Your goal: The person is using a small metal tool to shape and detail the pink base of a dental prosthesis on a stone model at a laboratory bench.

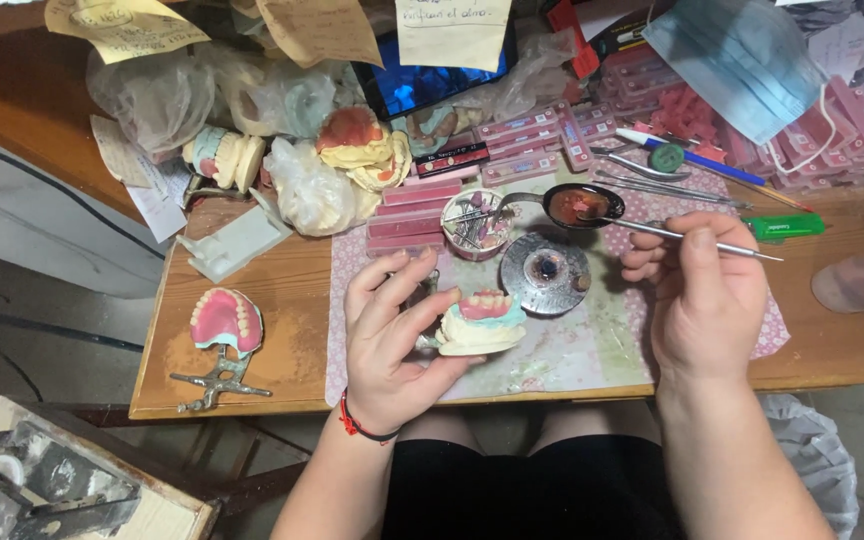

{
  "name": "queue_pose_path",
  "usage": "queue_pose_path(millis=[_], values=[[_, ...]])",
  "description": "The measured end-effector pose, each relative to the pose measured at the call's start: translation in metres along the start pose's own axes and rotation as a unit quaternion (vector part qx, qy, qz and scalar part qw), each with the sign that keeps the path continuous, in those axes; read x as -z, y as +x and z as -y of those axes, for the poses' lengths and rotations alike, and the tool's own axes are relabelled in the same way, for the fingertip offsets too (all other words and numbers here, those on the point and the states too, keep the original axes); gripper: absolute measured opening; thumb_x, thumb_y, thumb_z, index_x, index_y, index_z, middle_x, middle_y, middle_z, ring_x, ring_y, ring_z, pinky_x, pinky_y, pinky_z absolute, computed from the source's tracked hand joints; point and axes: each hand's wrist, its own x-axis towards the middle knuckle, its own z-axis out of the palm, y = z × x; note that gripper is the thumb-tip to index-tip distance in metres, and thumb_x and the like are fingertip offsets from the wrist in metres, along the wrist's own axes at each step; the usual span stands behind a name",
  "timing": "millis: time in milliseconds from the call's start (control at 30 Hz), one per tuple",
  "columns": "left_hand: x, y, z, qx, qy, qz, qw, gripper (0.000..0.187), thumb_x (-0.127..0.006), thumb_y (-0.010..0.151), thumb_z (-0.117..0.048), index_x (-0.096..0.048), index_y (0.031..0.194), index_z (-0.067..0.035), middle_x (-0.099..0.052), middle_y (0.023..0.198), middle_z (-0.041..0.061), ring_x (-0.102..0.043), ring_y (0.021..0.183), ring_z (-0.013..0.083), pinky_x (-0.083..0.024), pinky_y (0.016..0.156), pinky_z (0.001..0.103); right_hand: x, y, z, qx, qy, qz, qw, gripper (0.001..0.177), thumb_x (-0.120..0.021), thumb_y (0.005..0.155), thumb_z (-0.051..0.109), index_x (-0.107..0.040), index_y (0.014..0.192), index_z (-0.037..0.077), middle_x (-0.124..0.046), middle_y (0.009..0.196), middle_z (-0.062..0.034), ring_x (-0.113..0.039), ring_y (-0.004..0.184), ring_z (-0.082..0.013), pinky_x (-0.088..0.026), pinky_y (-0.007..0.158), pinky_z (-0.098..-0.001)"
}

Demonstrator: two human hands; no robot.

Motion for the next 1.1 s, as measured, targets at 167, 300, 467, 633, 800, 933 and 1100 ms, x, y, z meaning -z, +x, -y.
queue_pose_path(millis=[167,300,467,633,800,933,1100], values=[[0.0,0.001,0.0,-0.007,-0.01,0.006,1.0,0.052,-0.082,0.089,-0.047,-0.069,0.121,-0.008,-0.061,0.142,0.016,-0.056,0.13,0.042,-0.05,0.111,0.054,-0.003,-0.002,0.001,0.01,-0.037,0.014,0.999,0.022,-0.06,0.11,0.03,-0.057,0.113,0.008,-0.068,0.091,-0.016,-0.07,0.076,-0.0184,-0.061,0.068,-0.0255],[0.001,0.003,-0.001,-0.017,-0.019,0.012,1.0,0.051,-0.078,0.091,-0.049,-0.069,0.12,-0.007,-0.062,0.141,0.017,-0.057,0.129,0.0423,-0.051,0.11,0.052,-0.005,-0.004,0.001,0.018,-0.025,0.023,0.999,0.022,-0.061,0.11,0.03,-0.056,0.114,0.009,-0.069,0.091,-0.0157,-0.071,0.077,-0.0187,-0.061,0.068,-0.0246],[0.003,0.004,-0.001,-0.016,-0.022,0.024,0.999,0.051,-0.076,0.092,-0.049,-0.07,0.119,-0.007,-0.061,0.141,0.017,-0.057,0.129,0.0429,-0.05,0.111,0.053,0.0,-0.013,-0.002,0.026,0.064,0.018,0.997,0.03,-0.069,0.103,0.038,-0.06,0.108,0.01,-0.068,0.085,-0.0186,-0.07,0.069,-0.0251,-0.061,0.063,-0.0307],[0.003,0.005,-0.003,-0.018,-0.032,0.022,0.999,0.051,-0.069,0.096,-0.051,-0.07,0.121,-0.007,-0.06,0.143,0.016,-0.055,0.131,0.0412,-0.05,0.114,0.053,-0.009,-0.043,-0.001,0.071,0.138,0.162,0.975,0.02,-0.056,0.111,0.023,-0.059,0.104,0.004,-0.069,0.085,-0.0204,-0.07,0.066,-0.0273,-0.062,0.062,-0.0337],[0.006,0.007,-0.005,-0.026,-0.033,0.044,0.998,0.05,-0.065,0.097,-0.051,-0.072,0.12,-0.007,-0.06,0.142,0.016,-0.055,0.131,0.0421,-0.049,0.114,0.052,-0.018,-0.066,0.006,0.112,0.068,0.242,0.961,0.024,-0.061,0.105,0.027,-0.06,0.104,0.004,-0.069,0.092,-0.0209,-0.072,0.077,-0.028,-0.063,0.076,-0.0353],[0.006,0.007,-0.006,-0.027,-0.029,0.049,0.998,0.051,-0.063,0.098,-0.052,-0.073,0.117,-0.006,-0.061,0.14,0.015,-0.054,0.13,0.0423,-0.049,0.113,0.052,-0.013,-0.07,0.003,0.131,0.04,0.255,0.957,0.02,-0.058,0.103,0.023,-0.06,0.104,0.004,-0.069,0.096,-0.0235,-0.071,0.083,-0.0312,-0.062,0.081,-0.0385],[0.005,0.006,-0.005,-0.03,-0.029,0.046,0.998,0.052,-0.061,0.099,-0.054,-0.072,0.12,-0.008,-0.061,0.141,0.015,-0.055,0.13,0.0423,-0.049,0.112,0.052,-0.004,-0.068,0.0,0.17,0.004,0.24,0.956,0.02,-0.059,0.1,0.027,-0.06,0.099,0.006,-0.068,0.092,-0.019,-0.066,0.082,-0.0267,-0.055,0.084,-0.039]])
